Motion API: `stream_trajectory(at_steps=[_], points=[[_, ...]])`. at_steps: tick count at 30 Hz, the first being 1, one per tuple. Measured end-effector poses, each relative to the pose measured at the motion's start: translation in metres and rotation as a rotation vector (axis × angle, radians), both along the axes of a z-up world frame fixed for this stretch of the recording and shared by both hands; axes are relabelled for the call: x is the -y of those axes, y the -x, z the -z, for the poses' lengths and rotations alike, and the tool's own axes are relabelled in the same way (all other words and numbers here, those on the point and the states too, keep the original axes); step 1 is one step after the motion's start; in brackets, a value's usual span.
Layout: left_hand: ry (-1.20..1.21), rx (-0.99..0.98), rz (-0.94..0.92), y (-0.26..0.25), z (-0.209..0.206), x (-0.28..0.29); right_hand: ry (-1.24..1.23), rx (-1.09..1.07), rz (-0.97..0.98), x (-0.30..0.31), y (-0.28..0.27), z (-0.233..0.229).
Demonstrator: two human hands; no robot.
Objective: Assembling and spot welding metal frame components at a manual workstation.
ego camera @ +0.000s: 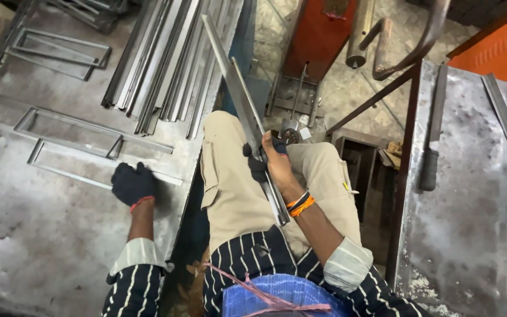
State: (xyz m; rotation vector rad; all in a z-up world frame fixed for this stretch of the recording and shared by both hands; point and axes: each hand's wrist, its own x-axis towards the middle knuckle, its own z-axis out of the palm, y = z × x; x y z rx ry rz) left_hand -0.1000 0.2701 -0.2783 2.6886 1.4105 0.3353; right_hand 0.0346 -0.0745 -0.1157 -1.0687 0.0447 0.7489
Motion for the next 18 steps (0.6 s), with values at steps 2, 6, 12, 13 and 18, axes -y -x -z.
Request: stream_trajectory(at_steps=[2,6,12,13,18], points=[[-0.009,0.062,0.009,-0.003,-0.006,0.008,0.017,-0.005,-0.003,0.000,-0.003,0.002],[0.003,0.305,0.101,-0.001,0.013,0.005,0.040,-0.032,0.016,-0.001,-0.001,0.000],[0.020,0.238,0.288,0.006,-0.020,-0.024,-0.001,-0.027,-0.041,0.003,-0.006,0.017],[0.021,0.241,0.293,0.002,-0.024,-0.034,0.000,-0.024,-0.037,0.002,-0.005,0.015],[-0.344,-0.080,0.675,-0.015,-0.028,-0.082,0.051,-0.032,0.041,0.000,-0.003,0.015]])
